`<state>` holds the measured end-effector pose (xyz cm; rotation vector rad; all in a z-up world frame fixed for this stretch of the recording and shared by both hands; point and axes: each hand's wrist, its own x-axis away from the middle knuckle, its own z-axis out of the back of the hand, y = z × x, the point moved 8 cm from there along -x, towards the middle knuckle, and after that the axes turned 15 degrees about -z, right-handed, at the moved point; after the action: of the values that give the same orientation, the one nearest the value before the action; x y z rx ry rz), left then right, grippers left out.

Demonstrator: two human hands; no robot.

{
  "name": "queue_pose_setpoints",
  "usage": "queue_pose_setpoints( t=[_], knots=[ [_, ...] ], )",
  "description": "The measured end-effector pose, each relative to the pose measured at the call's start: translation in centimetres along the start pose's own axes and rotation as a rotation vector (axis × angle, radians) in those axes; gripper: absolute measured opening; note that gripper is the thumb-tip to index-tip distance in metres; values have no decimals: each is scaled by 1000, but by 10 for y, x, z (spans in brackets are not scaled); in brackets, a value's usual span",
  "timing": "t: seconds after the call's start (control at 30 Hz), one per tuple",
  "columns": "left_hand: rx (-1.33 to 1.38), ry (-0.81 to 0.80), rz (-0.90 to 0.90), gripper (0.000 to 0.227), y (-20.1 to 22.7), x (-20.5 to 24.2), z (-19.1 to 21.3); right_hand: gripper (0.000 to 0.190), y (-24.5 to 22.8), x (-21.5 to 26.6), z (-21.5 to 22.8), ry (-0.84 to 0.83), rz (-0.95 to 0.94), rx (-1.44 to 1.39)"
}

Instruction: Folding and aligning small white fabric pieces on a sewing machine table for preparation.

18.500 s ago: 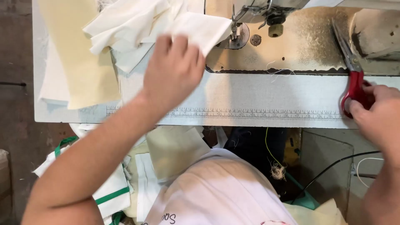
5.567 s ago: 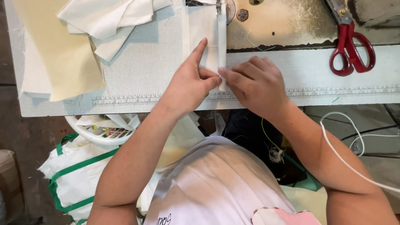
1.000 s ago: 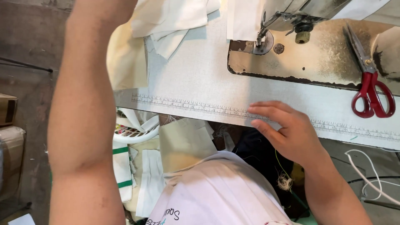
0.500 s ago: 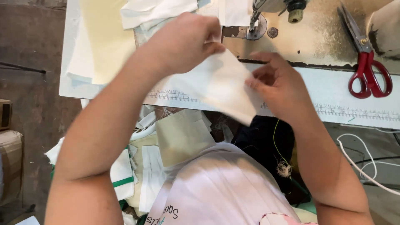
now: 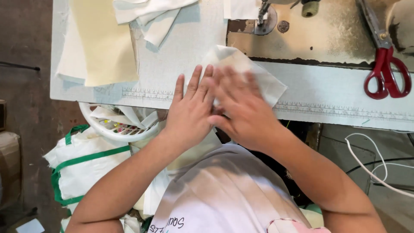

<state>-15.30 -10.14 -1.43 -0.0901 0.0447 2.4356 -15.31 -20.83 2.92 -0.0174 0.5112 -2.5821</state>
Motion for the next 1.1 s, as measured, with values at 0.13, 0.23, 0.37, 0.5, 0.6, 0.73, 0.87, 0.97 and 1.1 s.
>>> queue_pose_setpoints(
  t=[0.13, 0.23, 0.37, 0.5, 0.6, 0.73, 0.87, 0.97, 1.1],
  knots=[
    [1, 67, 6, 77, 4, 1, 8, 103, 71, 17, -26, -226, -230, 391],
    [-24, -34, 77, 80, -2, -2, 21, 35, 106, 56, 33, 99, -256, 495],
    [12, 40, -30, 71, -34, -52, 56, 68, 122, 67, 72, 208, -636, 133],
    [290, -68, -221, 70, -65, -104, 46, 43, 95, 45, 52, 300, -459, 67],
    [388, -75, -276, 16, -81, -115, 23, 54, 103, 39, 40, 184, -493, 55],
    [483, 117, -399, 11, -85, -101, 31, 51, 113, 33, 45, 73, -563, -87],
    [561, 275, -519, 11, -81, -87, 45, 34, 122, 27, 44, 137, -499, -117],
    [549, 305, -561, 10, -79, -71, 39, 17, 124, 25, 45, 117, -523, -165],
    [437, 401, -583, 19, -77, -60, 41, 16, 120, 24, 48, 112, -483, -234]
  ],
)
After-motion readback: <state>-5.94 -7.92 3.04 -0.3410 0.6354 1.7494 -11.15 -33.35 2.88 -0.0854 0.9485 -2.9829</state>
